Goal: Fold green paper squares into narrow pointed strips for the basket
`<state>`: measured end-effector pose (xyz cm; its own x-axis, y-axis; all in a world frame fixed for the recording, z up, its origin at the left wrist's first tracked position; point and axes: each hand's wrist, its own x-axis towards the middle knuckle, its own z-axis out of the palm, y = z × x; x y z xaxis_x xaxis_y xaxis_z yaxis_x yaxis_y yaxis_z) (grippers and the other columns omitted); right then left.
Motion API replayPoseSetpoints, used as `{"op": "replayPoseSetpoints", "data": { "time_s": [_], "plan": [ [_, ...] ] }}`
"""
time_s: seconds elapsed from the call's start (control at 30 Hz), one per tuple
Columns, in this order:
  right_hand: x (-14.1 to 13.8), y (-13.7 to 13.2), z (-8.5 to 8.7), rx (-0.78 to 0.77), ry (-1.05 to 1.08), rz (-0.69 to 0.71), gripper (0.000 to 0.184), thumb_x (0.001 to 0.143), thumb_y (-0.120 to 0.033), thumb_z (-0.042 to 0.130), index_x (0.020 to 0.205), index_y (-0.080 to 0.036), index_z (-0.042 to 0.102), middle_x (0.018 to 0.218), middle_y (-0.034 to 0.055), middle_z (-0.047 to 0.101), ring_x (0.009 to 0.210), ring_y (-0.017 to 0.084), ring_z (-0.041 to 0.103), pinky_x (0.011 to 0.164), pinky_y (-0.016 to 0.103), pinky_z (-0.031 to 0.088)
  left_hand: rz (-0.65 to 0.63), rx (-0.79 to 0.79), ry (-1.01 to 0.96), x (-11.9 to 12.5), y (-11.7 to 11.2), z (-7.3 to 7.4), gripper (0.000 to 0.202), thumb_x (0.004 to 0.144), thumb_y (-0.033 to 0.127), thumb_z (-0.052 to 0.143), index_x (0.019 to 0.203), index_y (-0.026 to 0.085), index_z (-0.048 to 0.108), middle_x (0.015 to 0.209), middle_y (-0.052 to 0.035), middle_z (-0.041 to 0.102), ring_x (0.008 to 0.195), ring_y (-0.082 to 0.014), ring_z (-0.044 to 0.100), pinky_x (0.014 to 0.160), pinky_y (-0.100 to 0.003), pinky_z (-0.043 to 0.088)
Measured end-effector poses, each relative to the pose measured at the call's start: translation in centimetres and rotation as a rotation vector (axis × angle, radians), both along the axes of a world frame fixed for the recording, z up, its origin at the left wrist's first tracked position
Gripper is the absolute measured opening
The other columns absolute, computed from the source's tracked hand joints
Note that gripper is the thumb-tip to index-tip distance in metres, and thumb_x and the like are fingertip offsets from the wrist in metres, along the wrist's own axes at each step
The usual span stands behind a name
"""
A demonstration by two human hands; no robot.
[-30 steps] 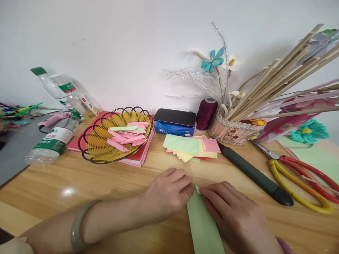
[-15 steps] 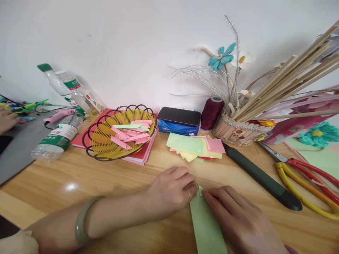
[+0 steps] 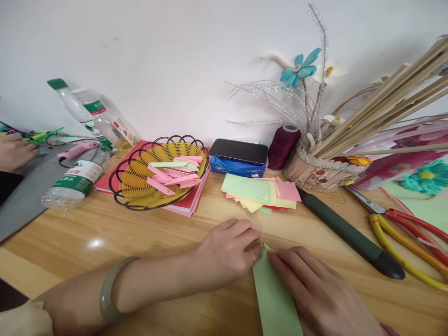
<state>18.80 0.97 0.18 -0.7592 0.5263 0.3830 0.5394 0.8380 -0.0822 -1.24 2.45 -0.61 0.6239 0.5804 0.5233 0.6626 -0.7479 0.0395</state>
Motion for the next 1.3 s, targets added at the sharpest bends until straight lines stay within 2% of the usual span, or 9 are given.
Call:
{"op": "replayPoseSetpoints", "data": {
  "time_s": [0.13, 0.33, 0.63, 0.7, 0.87, 0.97, 1.1, 1.3],
  "plan": [
    [0.1, -0.1, -0.7, 0.018, -0.001, 0.022, 0.038, 0.088, -0.008, 0.023, 0.101, -0.01, 0.059, 0.084, 0.0114, 0.059, 0.076, 0.02, 0.053, 0.062, 0.033, 0.048, -0.006, 0.01, 0.008, 0.0, 0.0, 0.2, 0.022, 0.089, 0.017, 0.047, 0.071, 0.013, 0.058, 0.075, -0.0021, 0.057, 0.08, -0.015, 0.052, 0.068, -0.027, 0.046],
    [-0.2, -0.1, -0.6, 0.03, -0.016, 0.024, 0.041, 0.087, -0.006, 0.021, 0.095, -0.012, 0.061, 0.083, 0.0116, 0.059, 0.074, 0.019, 0.052, 0.06, 0.033, 0.048, -0.01, 0.016, 0.001, 0.0, -0.2, 0.1, 0.02, 0.088, 0.015, 0.048, 0.071, 0.013, 0.059, 0.073, -0.0019, 0.057, 0.078, -0.0144, 0.052, 0.068, -0.027, 0.046],
    [-0.6, 0.5, 1.5, 0.08, -0.068, 0.074, 0.042, 0.087, -0.005, 0.021, 0.085, -0.012, 0.062, 0.075, 0.0095, 0.06, 0.067, 0.018, 0.052, 0.054, 0.03, 0.048, -0.026, 0.0, 0.065, -0.1, -1.5, 0.2, 0.018, 0.089, 0.018, 0.046, 0.075, 0.014, 0.057, 0.081, -0.0045, 0.057, 0.078, -0.014, 0.053, 0.069, -0.027, 0.047],
    [-0.5, 0.6, 1.5, 0.042, -0.056, 0.076, 0.042, 0.088, -0.007, 0.021, 0.086, -0.013, 0.062, 0.075, 0.0095, 0.06, 0.068, 0.019, 0.053, 0.055, 0.031, 0.049, -0.03, -0.001, 0.093, -0.1, -1.6, 0.4, 0.016, 0.089, 0.019, 0.046, 0.078, 0.014, 0.057, 0.084, -0.0051, 0.057, 0.079, -0.0149, 0.053, 0.07, -0.028, 0.046],
    [-0.1, 0.9, 1.0, -0.197, 0.077, -0.004, 0.028, 0.089, -0.012, 0.031, 0.101, -0.013, 0.056, 0.087, 0.0086, 0.058, 0.08, 0.017, 0.055, 0.067, 0.029, 0.05, -0.057, -0.018, 0.143, -0.2, -1.6, 1.0, 0.012, 0.088, 0.015, 0.046, 0.085, 0.012, 0.058, 0.085, -0.0057, 0.057, 0.079, -0.0159, 0.051, 0.072, -0.029, 0.045],
    [-0.1, 1.1, 1.1, -0.223, 0.096, -0.004, 0.029, 0.089, -0.011, 0.032, 0.109, -0.013, 0.053, 0.088, 0.0077, 0.058, 0.081, 0.017, 0.056, 0.068, 0.029, 0.051, -0.054, -0.043, 0.174, -0.2, -1.7, 1.2, 0.012, 0.087, 0.014, 0.045, 0.087, 0.012, 0.057, 0.084, -0.0059, 0.056, 0.078, -0.0156, 0.051, 0.072, -0.029, 0.045],
    [-0.3, 1.2, 1.4, -0.226, 0.077, 0.011, 0.029, 0.089, -0.014, 0.03, 0.1, -0.016, 0.057, 0.085, 0.0072, 0.058, 0.077, 0.017, 0.056, 0.065, 0.029, 0.051, -0.051, -0.054, 0.183, -0.2, -1.8, 1.3, 0.013, 0.088, 0.014, 0.044, 0.09, 0.011, 0.057, 0.085, -0.0063, 0.056, 0.08, -0.0156, 0.051, 0.073, -0.028, 0.045],
    [-0.5, 1.5, 1.1, -0.301, 0.074, -0.037, 0.026, 0.09, -0.016, 0.031, 0.092, -0.017, 0.057, 0.084, 0.0074, 0.057, 0.077, 0.017, 0.055, 0.065, 0.029, 0.05, -0.066, -0.06, 0.191, -0.2, -1.7, 1.6, 0.019, 0.088, 0.012, 0.039, 0.093, 0.01, 0.057, 0.087, -0.0079, 0.057, 0.08, -0.0169, 0.052, 0.074, -0.03, 0.046]
  ]
}}
